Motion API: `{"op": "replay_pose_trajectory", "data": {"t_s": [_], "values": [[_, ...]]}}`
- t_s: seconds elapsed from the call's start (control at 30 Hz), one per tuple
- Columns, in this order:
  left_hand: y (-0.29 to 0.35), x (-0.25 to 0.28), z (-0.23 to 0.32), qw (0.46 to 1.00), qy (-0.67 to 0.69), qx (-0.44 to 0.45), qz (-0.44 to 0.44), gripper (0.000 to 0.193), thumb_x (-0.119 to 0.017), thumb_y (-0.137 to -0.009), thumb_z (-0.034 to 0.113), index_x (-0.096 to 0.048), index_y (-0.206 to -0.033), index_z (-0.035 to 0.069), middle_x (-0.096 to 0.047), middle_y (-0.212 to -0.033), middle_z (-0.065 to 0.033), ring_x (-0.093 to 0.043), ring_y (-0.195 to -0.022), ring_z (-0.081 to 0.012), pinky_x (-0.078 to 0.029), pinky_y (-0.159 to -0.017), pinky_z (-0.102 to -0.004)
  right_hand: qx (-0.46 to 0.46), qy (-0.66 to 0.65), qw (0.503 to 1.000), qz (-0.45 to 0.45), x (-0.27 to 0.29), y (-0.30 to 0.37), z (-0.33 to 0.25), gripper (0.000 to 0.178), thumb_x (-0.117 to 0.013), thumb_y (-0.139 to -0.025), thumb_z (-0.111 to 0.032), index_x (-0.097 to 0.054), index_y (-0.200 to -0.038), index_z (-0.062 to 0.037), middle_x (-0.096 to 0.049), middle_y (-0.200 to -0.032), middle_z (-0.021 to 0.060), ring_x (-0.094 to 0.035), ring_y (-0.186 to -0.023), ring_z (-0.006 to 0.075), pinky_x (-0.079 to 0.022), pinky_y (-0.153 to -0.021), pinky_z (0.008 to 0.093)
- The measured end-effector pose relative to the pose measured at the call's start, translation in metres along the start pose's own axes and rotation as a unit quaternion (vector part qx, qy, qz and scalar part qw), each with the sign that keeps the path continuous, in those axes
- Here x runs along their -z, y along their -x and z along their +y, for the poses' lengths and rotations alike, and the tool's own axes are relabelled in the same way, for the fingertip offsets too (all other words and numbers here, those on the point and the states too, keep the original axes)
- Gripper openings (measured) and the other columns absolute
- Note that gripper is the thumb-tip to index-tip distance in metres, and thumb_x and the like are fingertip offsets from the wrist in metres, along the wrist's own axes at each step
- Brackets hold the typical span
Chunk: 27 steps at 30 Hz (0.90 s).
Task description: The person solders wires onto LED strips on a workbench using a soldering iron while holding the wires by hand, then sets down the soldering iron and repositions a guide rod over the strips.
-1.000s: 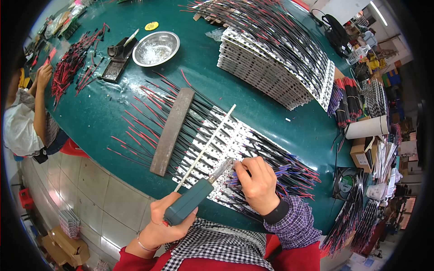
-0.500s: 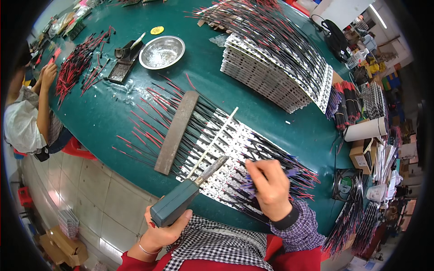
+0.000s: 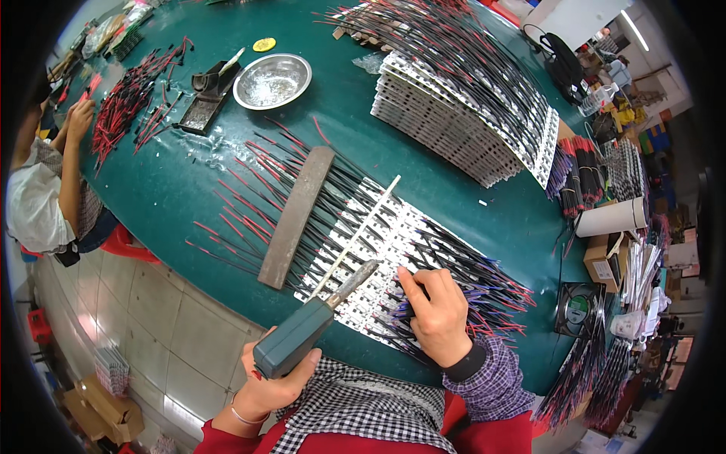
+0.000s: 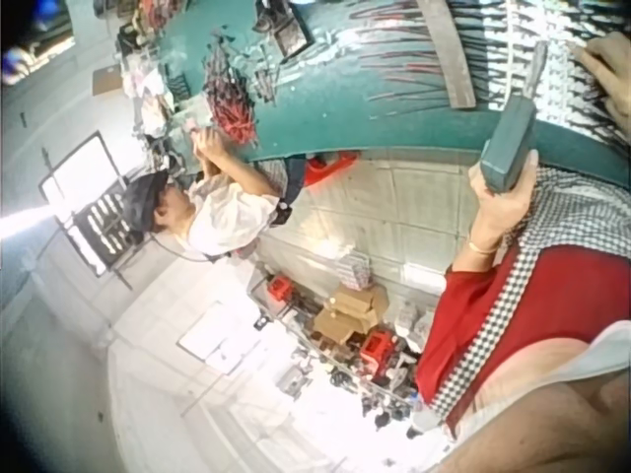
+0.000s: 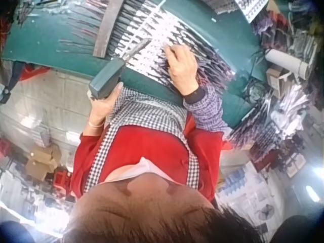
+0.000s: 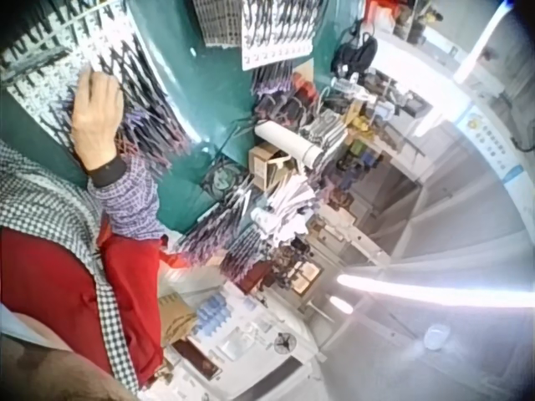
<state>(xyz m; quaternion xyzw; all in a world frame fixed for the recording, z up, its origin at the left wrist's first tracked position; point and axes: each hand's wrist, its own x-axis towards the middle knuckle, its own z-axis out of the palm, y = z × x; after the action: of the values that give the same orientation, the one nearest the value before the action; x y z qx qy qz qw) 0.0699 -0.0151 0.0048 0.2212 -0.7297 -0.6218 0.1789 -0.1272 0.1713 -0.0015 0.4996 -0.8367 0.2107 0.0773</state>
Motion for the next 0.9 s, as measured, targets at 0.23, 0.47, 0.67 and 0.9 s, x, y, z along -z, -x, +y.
{"op": "replay_pose_trajectory", "data": {"t_s": [0.23, 0.47, 0.67, 0.9], "values": [[-0.0025, -0.0012, -0.0006, 0.998, -0.032, 0.002, -0.045, 0.025, -0.080, -0.079, 0.000, -0.072, -0.102, -0.006, -0.069, -0.081, -0.0088, -0.063, -0.062, -0.0139, -0.047, -0.055, -0.0276, 0.024, 0.029, 0.999, 0.001, -0.0040, -0.0018, 0.0003, 0.037, -0.064, -0.076, -0.005, -0.072, -0.112, 0.0030, -0.062, -0.094, 0.0060, -0.060, -0.086, 0.0217, -0.046, -0.068, 0.0338], [-0.0083, -0.0024, 0.0064, 0.996, -0.049, -0.011, -0.074, 0.024, -0.080, -0.078, -0.001, -0.071, -0.099, -0.007, -0.071, -0.083, -0.0107, -0.067, -0.064, -0.0151, -0.051, -0.058, -0.0265, 0.026, 0.003, 1.000, 0.006, -0.0088, -0.0019, 0.0023, 0.032, -0.066, -0.075, -0.007, -0.071, -0.105, 0.0010, -0.062, -0.093, 0.0052, -0.060, -0.087, 0.0215, -0.045, -0.068, 0.0333], [-0.0093, -0.0037, 0.0050, 0.994, -0.061, -0.012, -0.088, 0.023, -0.080, -0.076, -0.003, -0.070, -0.096, -0.007, -0.072, -0.084, -0.0126, -0.071, -0.067, -0.0173, -0.053, -0.060, -0.0267, 0.002, -0.023, 1.000, 0.009, -0.0069, -0.0055, -0.0023, 0.042, -0.064, -0.061, 0.008, -0.072, -0.101, 0.0012, -0.065, -0.088, 0.0083, -0.062, -0.080, 0.0265, -0.051, -0.068, 0.0372], [-0.0093, -0.0041, 0.0062, 0.994, -0.066, -0.010, -0.091, 0.022, -0.081, -0.076, -0.003, -0.069, -0.095, -0.007, -0.072, -0.085, -0.0135, -0.071, -0.069, -0.0182, -0.054, -0.062, -0.0272, -0.001, -0.021, 1.000, 0.014, -0.0077, -0.0050, -0.0030, 0.040, -0.066, -0.062, 0.008, -0.072, -0.100, 0.0014, -0.063, -0.087, 0.0090, -0.061, -0.077, 0.0265, -0.051, -0.066, 0.0370]]}}
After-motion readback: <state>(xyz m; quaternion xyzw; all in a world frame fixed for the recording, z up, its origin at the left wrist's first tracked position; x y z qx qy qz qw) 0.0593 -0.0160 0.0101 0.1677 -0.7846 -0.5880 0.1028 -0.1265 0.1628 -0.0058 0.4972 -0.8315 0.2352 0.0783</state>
